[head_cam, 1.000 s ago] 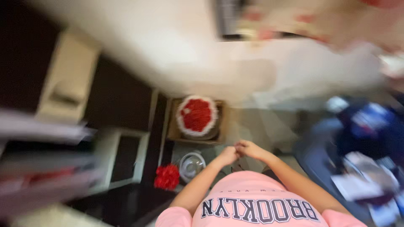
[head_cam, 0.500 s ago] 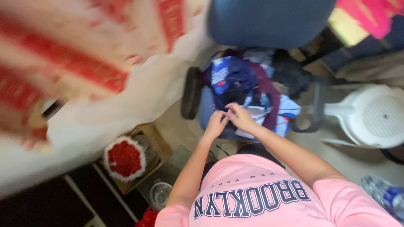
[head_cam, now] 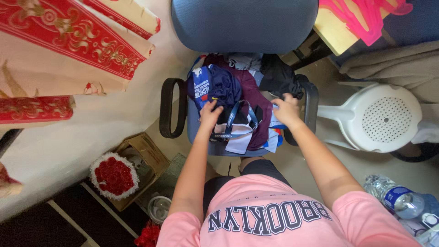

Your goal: The person picks up various shirts from a pile on a chair, places them on pink hangers, and hangs them in a wardrobe. The person repeats this process for multiple shirts of different colors and patterns.

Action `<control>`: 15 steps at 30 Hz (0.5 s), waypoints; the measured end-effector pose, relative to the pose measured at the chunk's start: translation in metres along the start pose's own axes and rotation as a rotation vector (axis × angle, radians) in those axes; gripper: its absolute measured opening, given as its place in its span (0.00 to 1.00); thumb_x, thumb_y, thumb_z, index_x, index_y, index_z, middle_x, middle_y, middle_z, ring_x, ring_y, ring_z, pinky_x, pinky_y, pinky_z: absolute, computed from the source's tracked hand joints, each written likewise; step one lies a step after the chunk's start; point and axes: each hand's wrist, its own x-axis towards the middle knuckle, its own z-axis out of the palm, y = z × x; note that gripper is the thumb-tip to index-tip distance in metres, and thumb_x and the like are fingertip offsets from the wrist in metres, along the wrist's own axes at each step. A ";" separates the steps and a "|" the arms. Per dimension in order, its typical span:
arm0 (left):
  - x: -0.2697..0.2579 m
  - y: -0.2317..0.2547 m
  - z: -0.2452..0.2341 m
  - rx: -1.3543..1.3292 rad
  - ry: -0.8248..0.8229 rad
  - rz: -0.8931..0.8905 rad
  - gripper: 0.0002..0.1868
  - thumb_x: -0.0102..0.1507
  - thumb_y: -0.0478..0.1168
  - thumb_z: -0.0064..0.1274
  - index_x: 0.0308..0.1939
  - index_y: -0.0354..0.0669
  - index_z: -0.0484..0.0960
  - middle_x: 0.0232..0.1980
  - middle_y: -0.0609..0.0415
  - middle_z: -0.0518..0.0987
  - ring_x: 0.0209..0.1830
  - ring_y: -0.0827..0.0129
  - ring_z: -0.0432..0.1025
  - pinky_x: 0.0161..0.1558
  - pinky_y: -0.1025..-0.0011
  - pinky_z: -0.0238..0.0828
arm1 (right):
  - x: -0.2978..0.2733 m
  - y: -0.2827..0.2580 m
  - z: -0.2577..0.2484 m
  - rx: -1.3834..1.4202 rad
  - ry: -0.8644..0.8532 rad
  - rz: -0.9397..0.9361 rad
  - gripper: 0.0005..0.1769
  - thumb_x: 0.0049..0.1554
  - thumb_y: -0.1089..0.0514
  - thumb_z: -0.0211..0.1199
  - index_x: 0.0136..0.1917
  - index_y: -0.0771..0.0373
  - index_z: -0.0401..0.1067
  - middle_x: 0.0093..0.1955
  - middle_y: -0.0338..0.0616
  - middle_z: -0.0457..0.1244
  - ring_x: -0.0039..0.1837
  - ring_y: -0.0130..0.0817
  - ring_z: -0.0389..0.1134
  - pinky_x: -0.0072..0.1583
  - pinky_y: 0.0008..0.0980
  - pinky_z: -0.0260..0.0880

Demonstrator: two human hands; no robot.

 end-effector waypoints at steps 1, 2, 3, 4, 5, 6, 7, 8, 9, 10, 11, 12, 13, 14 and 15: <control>0.000 -0.001 0.000 -0.231 0.009 0.029 0.22 0.61 0.43 0.65 0.58 0.43 0.83 0.67 0.43 0.72 0.69 0.53 0.63 0.69 0.62 0.55 | -0.002 -0.005 0.005 0.087 -0.067 0.004 0.16 0.49 0.58 0.70 0.52 0.53 0.79 0.64 0.59 0.61 0.66 0.64 0.58 0.66 0.52 0.61; 0.000 0.000 -0.001 -0.465 0.024 0.061 0.18 0.62 0.39 0.63 0.55 0.39 0.85 0.64 0.45 0.76 0.66 0.57 0.68 0.68 0.65 0.59 | 0.000 -0.013 0.006 0.191 -0.064 -0.019 0.15 0.51 0.58 0.68 0.54 0.54 0.78 0.63 0.56 0.62 0.67 0.60 0.60 0.67 0.50 0.63; 0.000 0.003 -0.003 -0.699 0.040 0.094 0.15 0.63 0.35 0.62 0.52 0.35 0.87 0.60 0.47 0.79 0.63 0.62 0.72 0.67 0.68 0.62 | 0.000 -0.024 0.008 0.295 -0.060 -0.043 0.14 0.53 0.58 0.67 0.55 0.55 0.76 0.62 0.53 0.64 0.68 0.56 0.63 0.69 0.48 0.65; -0.003 0.010 -0.007 -0.874 -0.008 0.100 0.14 0.65 0.33 0.61 0.54 0.32 0.86 0.59 0.48 0.78 0.62 0.64 0.71 0.65 0.68 0.62 | 0.003 -0.040 0.008 0.401 -0.058 -0.072 0.14 0.56 0.59 0.65 0.56 0.56 0.75 0.61 0.49 0.65 0.69 0.51 0.65 0.71 0.45 0.67; -0.009 0.020 -0.013 -1.048 -0.057 0.106 0.13 0.67 0.30 0.61 0.55 0.30 0.85 0.57 0.50 0.78 0.60 0.66 0.70 0.64 0.69 0.62 | 0.003 -0.056 0.004 0.434 -0.005 -0.140 0.16 0.56 0.60 0.65 0.58 0.59 0.73 0.63 0.51 0.64 0.69 0.52 0.64 0.71 0.46 0.66; -0.021 0.030 -0.020 -1.221 -0.105 0.108 0.12 0.69 0.27 0.60 0.57 0.27 0.84 0.55 0.51 0.77 0.59 0.67 0.70 0.63 0.69 0.62 | -0.001 -0.071 -0.005 0.470 0.042 -0.206 0.18 0.55 0.62 0.64 0.60 0.62 0.71 0.64 0.52 0.63 0.70 0.53 0.63 0.71 0.46 0.65; -0.032 0.044 -0.030 -1.333 -0.132 0.095 0.13 0.69 0.28 0.60 0.57 0.29 0.82 0.55 0.50 0.78 0.58 0.66 0.71 0.63 0.67 0.64 | -0.008 -0.086 -0.017 0.506 0.089 -0.272 0.21 0.55 0.63 0.64 0.62 0.65 0.69 0.65 0.54 0.61 0.71 0.53 0.62 0.71 0.47 0.64; -0.040 0.061 -0.043 -1.446 -0.157 0.090 0.14 0.69 0.29 0.60 0.58 0.30 0.80 0.55 0.49 0.78 0.57 0.65 0.71 0.63 0.65 0.66 | -0.014 -0.103 -0.030 0.485 0.171 -0.294 0.21 0.56 0.64 0.64 0.63 0.65 0.68 0.66 0.55 0.61 0.71 0.54 0.62 0.73 0.47 0.62; -0.052 0.080 -0.058 -1.559 -0.184 0.087 0.16 0.68 0.30 0.60 0.59 0.32 0.78 0.55 0.47 0.79 0.57 0.64 0.72 0.63 0.63 0.67 | -0.022 -0.120 -0.044 0.466 0.254 -0.315 0.21 0.58 0.65 0.64 0.64 0.66 0.67 0.67 0.55 0.61 0.72 0.55 0.61 0.74 0.47 0.61; -0.063 0.101 -0.076 -1.611 -0.206 0.132 0.18 0.68 0.31 0.61 0.61 0.33 0.76 0.57 0.47 0.79 0.58 0.63 0.72 0.65 0.62 0.67 | -0.025 -0.137 -0.058 0.445 0.341 -0.339 0.21 0.59 0.66 0.63 0.65 0.66 0.66 0.68 0.56 0.60 0.72 0.55 0.61 0.75 0.47 0.60; -0.077 0.122 -0.095 -1.661 -0.229 0.179 0.21 0.68 0.31 0.61 0.63 0.34 0.74 0.59 0.47 0.78 0.60 0.62 0.71 0.66 0.61 0.66 | -0.028 -0.152 -0.071 0.481 0.348 -0.414 0.24 0.57 0.65 0.64 0.66 0.68 0.64 0.69 0.58 0.59 0.72 0.57 0.59 0.75 0.48 0.58; -0.093 0.142 -0.112 -1.712 -0.254 0.225 0.24 0.68 0.32 0.62 0.66 0.35 0.72 0.61 0.46 0.78 0.62 0.61 0.71 0.67 0.59 0.65 | -0.033 -0.165 -0.082 0.515 0.352 -0.487 0.27 0.55 0.65 0.64 0.66 0.70 0.62 0.69 0.61 0.57 0.72 0.58 0.58 0.74 0.49 0.56; -0.108 0.161 -0.131 -1.705 -0.282 0.315 0.28 0.66 0.33 0.63 0.68 0.36 0.70 0.64 0.47 0.76 0.65 0.61 0.70 0.71 0.59 0.63 | -0.038 -0.178 -0.090 0.549 0.356 -0.561 0.30 0.53 0.64 0.64 0.67 0.72 0.60 0.70 0.63 0.55 0.72 0.60 0.56 0.74 0.50 0.54; -0.122 0.178 -0.150 -1.696 -0.309 0.410 0.32 0.63 0.34 0.64 0.69 0.36 0.69 0.66 0.47 0.75 0.69 0.61 0.69 0.74 0.59 0.62 | -0.040 -0.191 -0.094 0.534 0.356 -0.599 0.32 0.52 0.62 0.66 0.67 0.74 0.59 0.70 0.65 0.54 0.71 0.62 0.55 0.73 0.51 0.54; -0.135 0.192 -0.167 -1.684 -0.335 0.505 0.36 0.61 0.34 0.65 0.71 0.37 0.68 0.69 0.48 0.74 0.72 0.61 0.68 0.78 0.59 0.60 | -0.042 -0.203 -0.094 0.520 0.356 -0.637 0.35 0.51 0.61 0.67 0.67 0.75 0.59 0.69 0.67 0.54 0.71 0.63 0.55 0.72 0.51 0.53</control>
